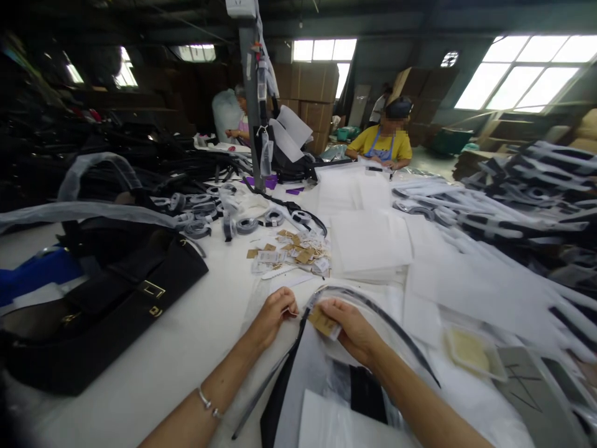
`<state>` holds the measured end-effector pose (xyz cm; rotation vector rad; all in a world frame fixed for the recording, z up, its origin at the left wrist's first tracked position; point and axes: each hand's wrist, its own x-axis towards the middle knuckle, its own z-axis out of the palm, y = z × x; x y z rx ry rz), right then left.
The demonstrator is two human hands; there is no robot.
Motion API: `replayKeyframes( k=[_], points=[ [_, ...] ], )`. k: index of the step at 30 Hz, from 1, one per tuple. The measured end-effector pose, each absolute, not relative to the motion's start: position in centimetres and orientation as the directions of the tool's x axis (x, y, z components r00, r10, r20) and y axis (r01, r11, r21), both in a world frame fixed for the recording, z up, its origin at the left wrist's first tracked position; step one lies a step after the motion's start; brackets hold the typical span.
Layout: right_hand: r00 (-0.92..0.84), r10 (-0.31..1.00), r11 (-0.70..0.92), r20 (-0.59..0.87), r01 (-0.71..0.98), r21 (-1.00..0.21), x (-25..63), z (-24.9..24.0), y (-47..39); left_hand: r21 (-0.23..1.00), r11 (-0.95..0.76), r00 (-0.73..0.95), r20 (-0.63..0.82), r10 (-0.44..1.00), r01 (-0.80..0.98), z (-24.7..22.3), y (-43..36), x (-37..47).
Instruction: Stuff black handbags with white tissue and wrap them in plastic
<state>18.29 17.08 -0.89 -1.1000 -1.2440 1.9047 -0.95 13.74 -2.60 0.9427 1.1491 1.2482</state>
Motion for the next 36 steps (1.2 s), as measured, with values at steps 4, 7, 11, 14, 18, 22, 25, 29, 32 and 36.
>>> replayKeyframes(
  k=[4, 7, 11, 14, 18, 22, 25, 29, 32, 36],
  points=[
    [-0.595, 0.745, -0.492, -0.301, -0.186, -0.85, 18.0, 0.6, 16.6, 0.94, 0.154, -0.047, -0.176, 0.983, -0.305, -3.1, 14.0, -0.8],
    [-0.604, 0.734, -0.466, -0.311, -0.114, -0.877, 17.3, 0.5, 16.7, 0.934, 0.182, -0.073, -0.214, 0.974, -0.309, -3.7, 14.1, -0.4],
    [-0.542, 0.793, -0.35, -0.279, -0.029, -0.936, 16.0, -0.4, 17.3, 0.933, 0.19, -0.113, -0.234, 0.966, -0.305, -4.1, 14.2, -0.2],
    [-0.539, 0.802, -0.261, -0.257, 0.07, -0.963, 15.2, -0.5, 17.8, 0.927, 0.196, -0.113, -0.243, 0.963, -0.32, -4.2, 14.3, -0.3],
    [-0.533, 0.788, -0.233, -0.308, 0.204, -0.951, 14.8, -0.2, 18.5, 0.92, 0.217, -0.1, -0.262, 0.96, -0.326, -4.2, 14.5, -0.6],
    [-0.553, 0.763, -0.127, -0.336, 0.381, -0.916, 14.2, -0.1, 19.1, 0.93, 0.226, -0.089, -0.261, 0.961, -0.289, -4.1, 14.8, -1.0],
    [-0.535, 0.783, -0.044, -0.316, 0.46, -0.887, 13.5, -0.4, 19.3, 0.96, 0.185, -0.092, -0.208, 0.974, -0.211, -3.5, 14.9, -1.3],
    [-0.498, 0.804, -0.105, -0.324, 0.418, -0.902, 13.2, -1.4, 19.4, 0.997, 0.06, -0.129, -0.066, 0.989, -0.048, -2.3, 14.2, -1.2],
    [-0.446, 0.83, -0.17, -0.334, 0.368, -0.914, 13.5, -2.2, 19.2, 0.992, 0.021, -0.126, -0.005, 0.992, 0.127, -1.7, 13.3, -0.9],
    [-0.36, 0.874, -0.221, -0.327, 0.304, -0.926, 14.0, -2.6, 18.7, 0.96, 0.2, -0.117, -0.18, 0.977, 0.194, -2.0, 13.1, -1.2]
  ],
)
